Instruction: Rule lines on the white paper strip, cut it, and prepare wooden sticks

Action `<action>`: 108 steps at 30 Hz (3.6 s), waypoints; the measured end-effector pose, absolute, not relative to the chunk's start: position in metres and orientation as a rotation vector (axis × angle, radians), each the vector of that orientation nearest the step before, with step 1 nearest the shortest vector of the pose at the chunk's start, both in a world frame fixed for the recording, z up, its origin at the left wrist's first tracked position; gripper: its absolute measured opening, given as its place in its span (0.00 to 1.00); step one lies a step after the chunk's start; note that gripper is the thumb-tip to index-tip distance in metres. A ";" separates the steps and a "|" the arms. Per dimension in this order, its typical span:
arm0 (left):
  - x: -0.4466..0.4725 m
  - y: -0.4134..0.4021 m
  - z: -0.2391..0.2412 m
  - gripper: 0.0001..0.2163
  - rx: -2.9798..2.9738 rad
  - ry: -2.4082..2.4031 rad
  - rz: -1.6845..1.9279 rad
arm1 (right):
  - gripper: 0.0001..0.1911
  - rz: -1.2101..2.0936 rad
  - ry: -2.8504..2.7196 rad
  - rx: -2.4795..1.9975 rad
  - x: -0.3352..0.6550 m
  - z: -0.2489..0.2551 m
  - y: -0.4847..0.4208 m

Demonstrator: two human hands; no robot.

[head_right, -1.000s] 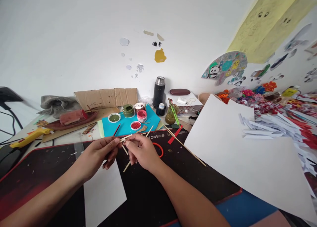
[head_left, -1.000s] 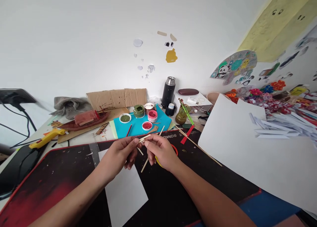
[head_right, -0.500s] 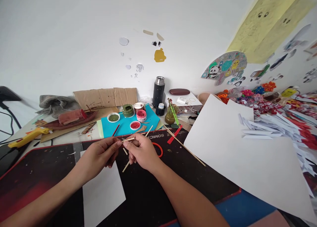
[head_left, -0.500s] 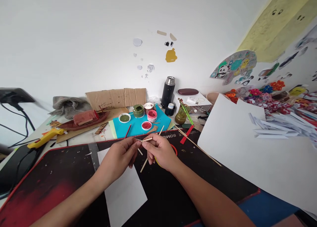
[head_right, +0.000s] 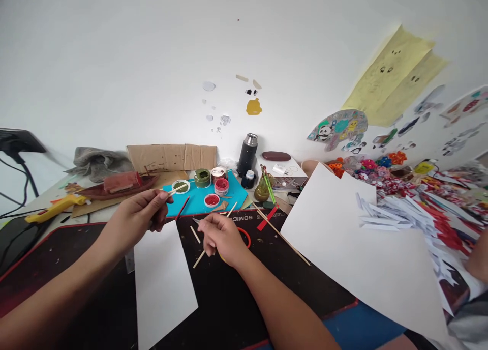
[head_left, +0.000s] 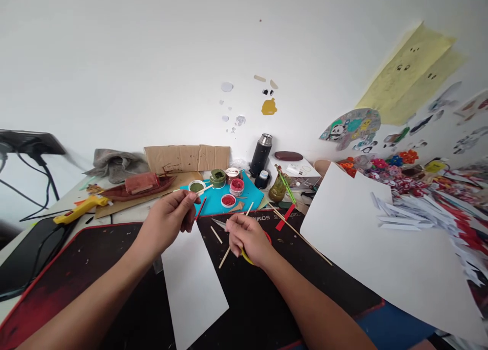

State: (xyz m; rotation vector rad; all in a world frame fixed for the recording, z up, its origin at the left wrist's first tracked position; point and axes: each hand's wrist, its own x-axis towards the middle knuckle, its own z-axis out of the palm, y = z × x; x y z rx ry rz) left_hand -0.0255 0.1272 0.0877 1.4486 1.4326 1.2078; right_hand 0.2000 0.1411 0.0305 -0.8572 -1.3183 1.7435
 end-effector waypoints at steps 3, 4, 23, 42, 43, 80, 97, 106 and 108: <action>-0.025 0.125 0.092 0.26 1.428 1.367 1.224 | 0.28 1.706 -1.251 -0.888 0.207 0.043 0.139; -0.024 0.125 0.093 0.26 1.421 1.348 1.228 | 0.28 1.724 -1.266 -0.896 0.213 0.048 0.135; -0.019 0.126 0.092 0.24 1.348 1.128 1.092 | 0.14 1.491 -2.049 -1.377 0.251 0.077 0.103; -0.022 0.139 0.070 0.27 1.206 1.136 1.022 | 0.10 0.390 -2.480 -1.762 0.222 0.046 0.173; -0.022 0.139 0.069 0.27 1.193 1.133 1.023 | 0.11 0.380 -2.475 -1.767 0.222 0.045 0.175; 0.009 0.126 0.052 0.27 0.993 1.031 0.995 | 0.21 1.739 -0.892 -0.829 0.161 0.039 0.155; 0.012 0.117 0.061 0.25 1.153 1.044 0.738 | 0.22 1.804 -1.028 -0.762 0.178 0.036 0.150; 0.003 0.122 0.065 0.26 1.104 1.058 0.745 | 0.21 1.814 -0.892 -0.735 0.183 0.035 0.155; 0.000 0.123 0.065 0.25 1.099 1.066 0.753 | 0.21 1.798 -0.857 -0.730 0.185 0.035 0.158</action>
